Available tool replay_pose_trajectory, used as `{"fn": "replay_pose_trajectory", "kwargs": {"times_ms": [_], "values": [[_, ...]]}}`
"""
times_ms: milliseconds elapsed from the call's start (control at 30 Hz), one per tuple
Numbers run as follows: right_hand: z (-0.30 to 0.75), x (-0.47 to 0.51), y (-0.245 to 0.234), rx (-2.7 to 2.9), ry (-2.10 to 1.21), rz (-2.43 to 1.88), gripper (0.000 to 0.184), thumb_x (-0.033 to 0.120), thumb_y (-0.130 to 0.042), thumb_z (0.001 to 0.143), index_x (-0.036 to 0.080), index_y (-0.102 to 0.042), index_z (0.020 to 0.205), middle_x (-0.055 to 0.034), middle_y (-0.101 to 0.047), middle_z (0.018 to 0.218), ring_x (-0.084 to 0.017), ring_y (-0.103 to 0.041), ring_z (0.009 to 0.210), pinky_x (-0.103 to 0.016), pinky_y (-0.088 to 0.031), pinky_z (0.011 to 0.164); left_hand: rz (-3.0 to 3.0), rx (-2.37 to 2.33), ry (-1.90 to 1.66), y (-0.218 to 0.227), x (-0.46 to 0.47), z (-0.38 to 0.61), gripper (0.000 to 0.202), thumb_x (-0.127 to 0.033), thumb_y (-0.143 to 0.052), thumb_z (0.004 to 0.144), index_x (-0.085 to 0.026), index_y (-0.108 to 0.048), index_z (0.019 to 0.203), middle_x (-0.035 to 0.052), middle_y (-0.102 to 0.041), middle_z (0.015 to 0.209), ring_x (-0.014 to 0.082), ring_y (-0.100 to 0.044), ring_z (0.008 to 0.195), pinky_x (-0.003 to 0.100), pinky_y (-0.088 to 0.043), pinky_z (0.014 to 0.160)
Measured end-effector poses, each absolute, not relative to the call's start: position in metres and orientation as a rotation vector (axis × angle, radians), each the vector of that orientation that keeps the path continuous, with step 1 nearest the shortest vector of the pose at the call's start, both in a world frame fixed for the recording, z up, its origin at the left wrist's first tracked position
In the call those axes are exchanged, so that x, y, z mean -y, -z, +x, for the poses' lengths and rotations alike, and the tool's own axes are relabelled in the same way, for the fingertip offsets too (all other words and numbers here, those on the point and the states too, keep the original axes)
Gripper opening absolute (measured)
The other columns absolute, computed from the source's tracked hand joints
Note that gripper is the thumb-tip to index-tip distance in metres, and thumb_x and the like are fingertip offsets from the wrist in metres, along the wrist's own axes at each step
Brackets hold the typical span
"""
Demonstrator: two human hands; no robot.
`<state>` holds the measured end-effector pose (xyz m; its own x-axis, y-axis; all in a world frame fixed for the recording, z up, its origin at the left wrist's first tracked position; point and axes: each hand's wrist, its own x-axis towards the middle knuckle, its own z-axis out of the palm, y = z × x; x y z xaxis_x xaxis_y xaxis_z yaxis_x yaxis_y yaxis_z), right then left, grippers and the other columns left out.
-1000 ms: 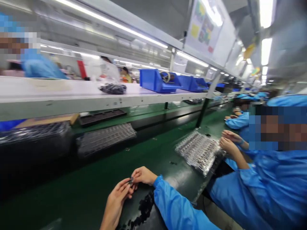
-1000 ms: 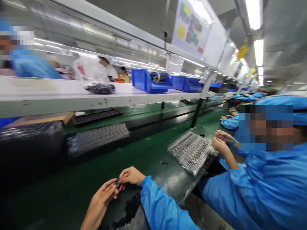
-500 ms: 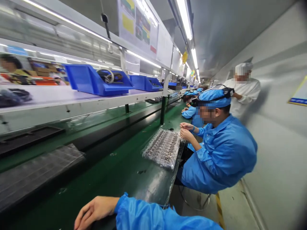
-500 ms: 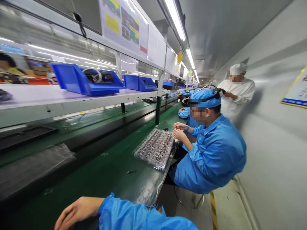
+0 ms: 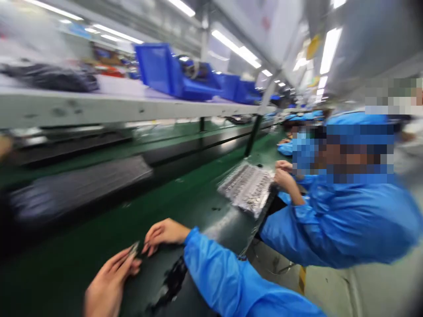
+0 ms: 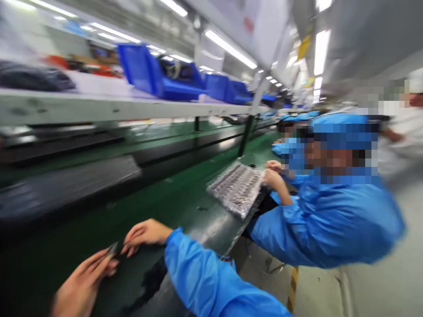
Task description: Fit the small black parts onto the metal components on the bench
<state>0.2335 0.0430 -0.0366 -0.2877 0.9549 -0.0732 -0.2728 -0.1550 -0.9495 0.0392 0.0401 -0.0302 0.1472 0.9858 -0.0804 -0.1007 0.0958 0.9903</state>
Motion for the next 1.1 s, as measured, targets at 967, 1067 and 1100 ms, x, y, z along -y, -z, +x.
{"fn": "replay_pose_trajectory", "kwargs": {"times_ms": [967,1067,1100], "values": [[0.216,-0.037,0.041,1.116,-1.296,-1.131,0.022,0.031,-0.079,0.070,0.017,-0.070,0.083,-0.0042,-0.075,0.076,-0.017,-0.072,0.065,-0.025,-0.055,0.058,0.969,-0.955,-1.141,0.034,-0.024,0.043,0.057,-0.034,-0.081,0.073,-0.011,-0.065,0.123,0.0028,-0.067,0.084,0.0162,-0.070,0.065,0.030,-0.059,0.059],[0.213,-0.036,0.039,1.145,-1.188,-1.154,0.020,0.031,-0.078,0.070,0.017,-0.070,0.083,-0.0016,-0.071,0.069,-0.015,-0.068,0.060,-0.025,-0.055,0.057,0.886,-0.915,-1.101,0.030,-0.022,0.041,0.057,-0.031,-0.082,0.073,-0.011,-0.065,0.123,0.0016,-0.067,0.081,0.0159,-0.070,0.066,0.029,-0.059,0.060],[0.212,-0.035,0.038,1.149,-1.162,-1.162,0.020,0.031,-0.078,0.071,0.018,-0.070,0.083,-0.0017,-0.071,0.069,-0.016,-0.068,0.060,-0.026,-0.056,0.058,0.879,-0.906,-1.092,0.030,-0.022,0.041,0.055,-0.032,-0.082,0.073,-0.011,-0.066,0.122,0.0018,-0.067,0.081,0.0161,-0.070,0.067,0.028,-0.059,0.060]]}}
